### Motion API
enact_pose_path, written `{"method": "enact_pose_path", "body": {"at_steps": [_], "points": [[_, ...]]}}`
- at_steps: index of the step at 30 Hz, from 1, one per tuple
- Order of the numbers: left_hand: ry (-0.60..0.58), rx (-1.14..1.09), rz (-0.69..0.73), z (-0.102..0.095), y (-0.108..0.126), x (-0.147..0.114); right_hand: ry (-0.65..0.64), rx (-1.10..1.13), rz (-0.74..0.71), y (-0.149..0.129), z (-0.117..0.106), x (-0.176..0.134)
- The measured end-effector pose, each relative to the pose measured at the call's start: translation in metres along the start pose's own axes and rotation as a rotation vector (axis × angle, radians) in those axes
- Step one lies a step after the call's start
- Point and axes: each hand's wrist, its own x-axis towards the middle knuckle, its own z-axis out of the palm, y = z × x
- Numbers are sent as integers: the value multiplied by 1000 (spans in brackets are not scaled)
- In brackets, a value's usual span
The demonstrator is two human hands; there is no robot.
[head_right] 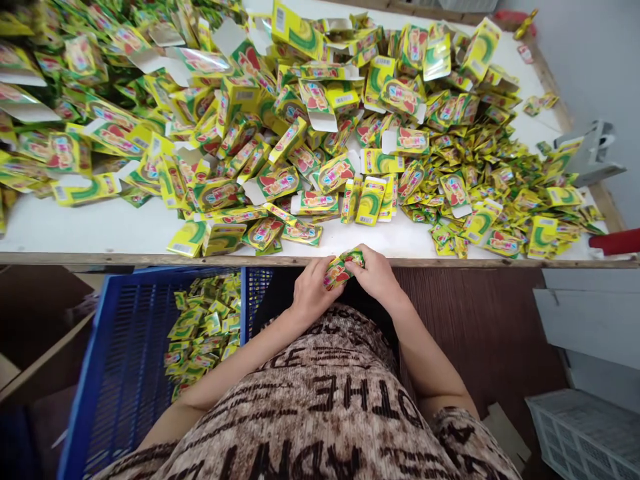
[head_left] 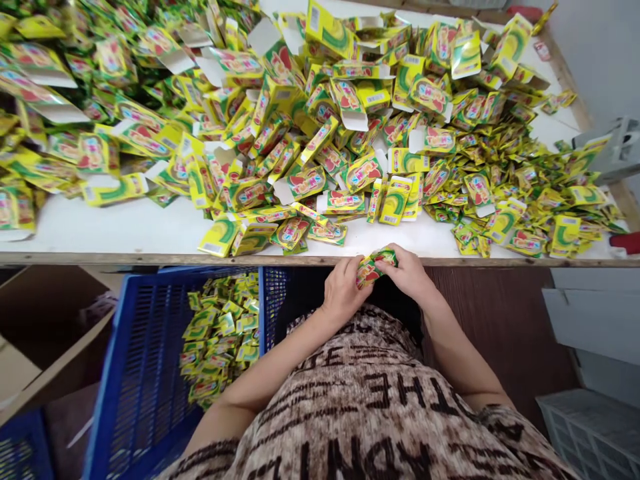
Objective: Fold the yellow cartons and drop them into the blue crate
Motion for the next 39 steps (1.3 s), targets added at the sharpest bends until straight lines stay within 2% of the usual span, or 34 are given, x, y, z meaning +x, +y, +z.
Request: {"method": "enact_pose_path", "body": {"at_steps": [2,4,7,9,11,14,16,18,20,23,24,26,28,31,33,37,39], "points": [[25,5,-10,0,0,-1,-26,-87,-14,-6,0,0],[11,-59,-11,0,-2,-2,-103,-145,-102,-9,-3,1],[-113,-377,-76,0,-10,-3,-234,-70,-284,-8,-12,2],[-244,-706,-176,-1,-14,-4,-206,59,-265,-5,-15,2],[-372,-1032,-270,-4,-16,-8,-117,209,-172,-3,-10,-1],[-447,-1296,-360,-7,-16,-15,1,385,-98,-3,12,-8],[-427,-1332,-392,-8,-16,-19,71,460,-73,-6,26,-13],[-402,-1332,-400,-7,-16,-22,73,511,-44,-10,31,-14],[-390,-1312,-390,-6,-17,-23,-51,497,-31,-13,25,-12],[-396,-1282,-370,-7,-17,-23,-249,390,-88,-16,5,-6],[-401,-1276,-362,-8,-16,-22,-255,367,-109,-16,0,-5],[-406,-1259,-345,-10,-13,-22,-189,379,-119,-17,-2,-5],[-379,-1226,-335,-12,-12,-22,-132,449,-75,-17,5,-8],[-332,-1185,-335,-11,-12,-22,-150,520,-26,-16,18,-15],[-318,-1203,-352,-10,-13,-22,-151,426,-124,-16,18,-17],[-335,-1238,-373,-10,-13,-22,-21,64,-469,-17,4,-14],[-356,-1212,-348,-11,-12,-21,-103,-11,-555,-14,0,-11]]}}
